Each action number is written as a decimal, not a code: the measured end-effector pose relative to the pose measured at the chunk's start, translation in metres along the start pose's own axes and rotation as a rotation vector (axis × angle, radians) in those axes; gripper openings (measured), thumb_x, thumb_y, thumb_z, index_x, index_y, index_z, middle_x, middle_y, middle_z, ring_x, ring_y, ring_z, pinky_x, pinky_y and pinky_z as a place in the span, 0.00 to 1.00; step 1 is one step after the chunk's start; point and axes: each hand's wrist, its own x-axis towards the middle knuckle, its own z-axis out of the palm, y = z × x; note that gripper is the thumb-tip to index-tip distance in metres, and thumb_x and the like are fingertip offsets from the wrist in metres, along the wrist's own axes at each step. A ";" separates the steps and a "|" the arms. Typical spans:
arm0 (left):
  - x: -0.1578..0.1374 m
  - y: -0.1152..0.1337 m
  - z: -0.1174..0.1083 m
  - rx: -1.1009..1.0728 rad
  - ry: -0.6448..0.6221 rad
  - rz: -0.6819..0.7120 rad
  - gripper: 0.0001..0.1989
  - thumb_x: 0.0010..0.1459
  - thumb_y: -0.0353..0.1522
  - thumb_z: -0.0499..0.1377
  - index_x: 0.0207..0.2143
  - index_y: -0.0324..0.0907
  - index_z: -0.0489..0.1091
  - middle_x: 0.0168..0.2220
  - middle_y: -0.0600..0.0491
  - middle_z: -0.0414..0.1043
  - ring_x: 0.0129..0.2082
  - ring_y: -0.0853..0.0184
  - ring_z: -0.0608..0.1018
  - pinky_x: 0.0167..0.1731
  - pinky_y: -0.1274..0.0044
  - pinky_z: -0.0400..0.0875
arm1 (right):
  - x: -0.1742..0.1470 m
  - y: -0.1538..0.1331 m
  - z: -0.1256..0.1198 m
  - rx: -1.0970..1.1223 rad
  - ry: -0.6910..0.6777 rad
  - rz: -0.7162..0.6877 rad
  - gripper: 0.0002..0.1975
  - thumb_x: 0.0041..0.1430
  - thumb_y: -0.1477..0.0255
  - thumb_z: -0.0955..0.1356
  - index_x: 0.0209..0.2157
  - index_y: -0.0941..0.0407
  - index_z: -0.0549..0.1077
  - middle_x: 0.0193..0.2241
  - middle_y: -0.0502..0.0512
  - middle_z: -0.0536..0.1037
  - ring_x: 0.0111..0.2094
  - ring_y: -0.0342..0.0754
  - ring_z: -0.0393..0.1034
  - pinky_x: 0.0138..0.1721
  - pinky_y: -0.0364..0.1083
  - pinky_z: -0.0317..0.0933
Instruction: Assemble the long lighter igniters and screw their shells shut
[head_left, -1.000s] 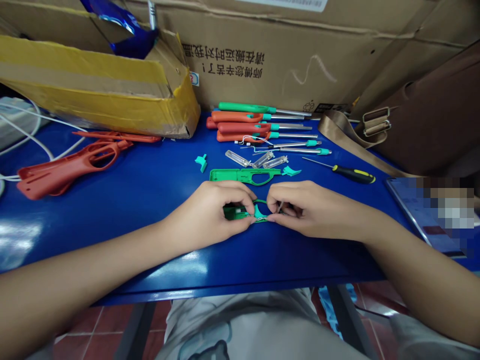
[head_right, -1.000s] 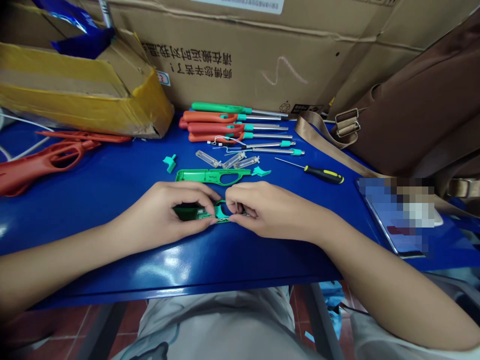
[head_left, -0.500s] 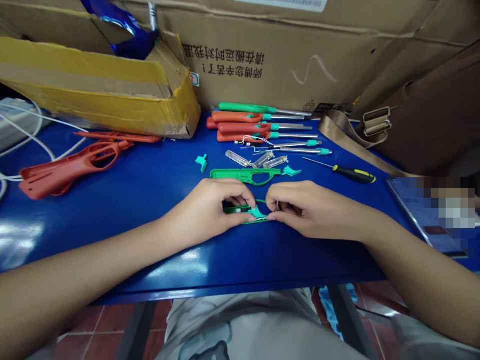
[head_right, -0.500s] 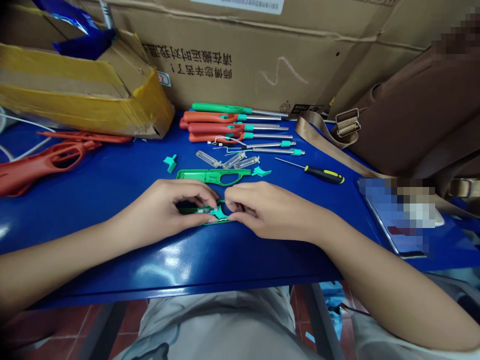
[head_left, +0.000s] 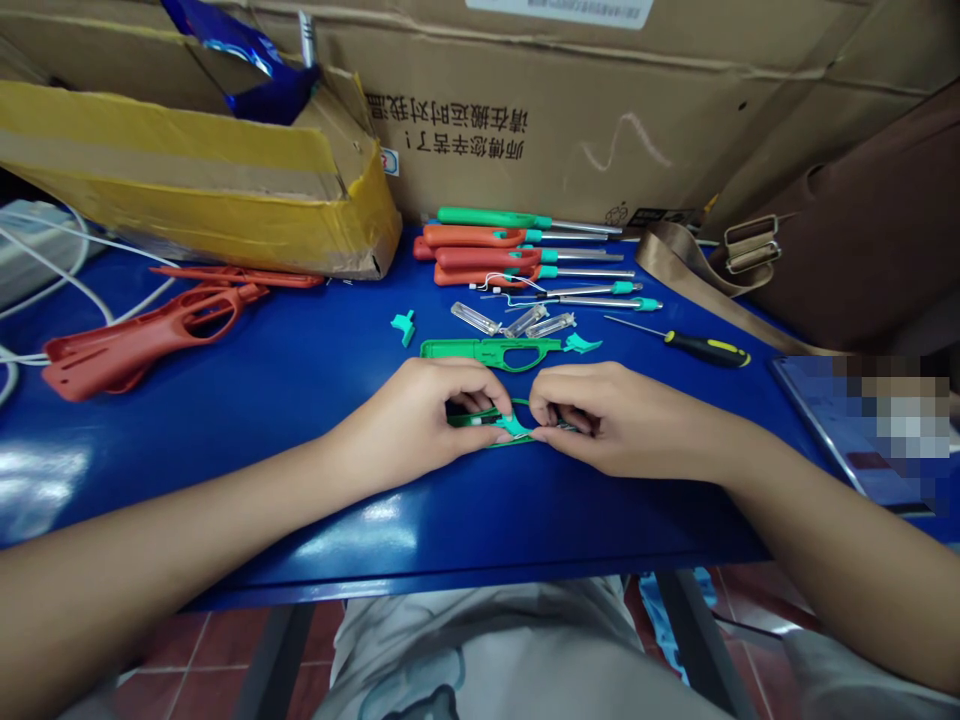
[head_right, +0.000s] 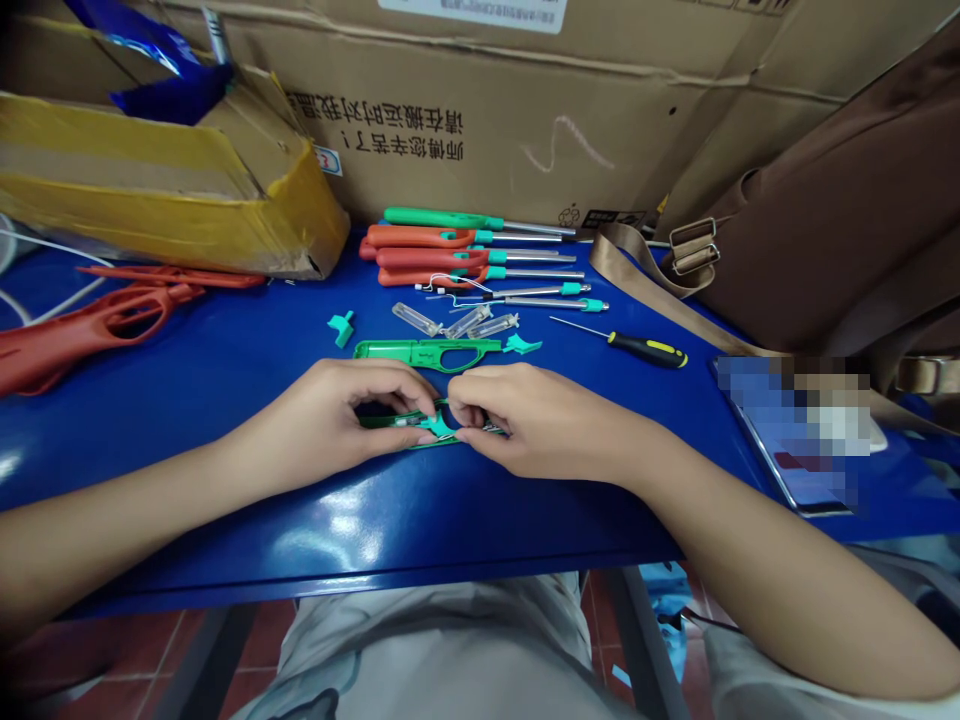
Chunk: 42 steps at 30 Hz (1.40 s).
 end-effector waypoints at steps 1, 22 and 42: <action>0.000 0.000 0.000 0.000 0.000 0.002 0.06 0.56 0.28 0.69 0.37 0.40 0.78 0.35 0.54 0.79 0.35 0.69 0.79 0.38 0.78 0.74 | 0.000 0.001 -0.001 -0.002 -0.009 -0.003 0.06 0.62 0.78 0.67 0.32 0.55 0.66 0.28 0.45 0.68 0.26 0.40 0.57 0.29 0.42 0.50; 0.000 0.002 0.002 0.031 0.006 0.022 0.04 0.57 0.29 0.69 0.35 0.40 0.78 0.34 0.54 0.78 0.35 0.68 0.78 0.37 0.77 0.72 | 0.000 0.000 0.001 0.003 0.010 -0.020 0.06 0.62 0.76 0.67 0.31 0.55 0.66 0.27 0.44 0.67 0.26 0.40 0.55 0.29 0.42 0.50; -0.001 -0.001 0.002 0.042 0.010 0.055 0.05 0.57 0.27 0.69 0.37 0.38 0.78 0.35 0.53 0.77 0.36 0.70 0.77 0.38 0.79 0.71 | 0.000 0.004 0.003 0.033 0.044 -0.020 0.06 0.61 0.76 0.69 0.31 0.55 0.68 0.23 0.43 0.63 0.24 0.39 0.56 0.27 0.41 0.51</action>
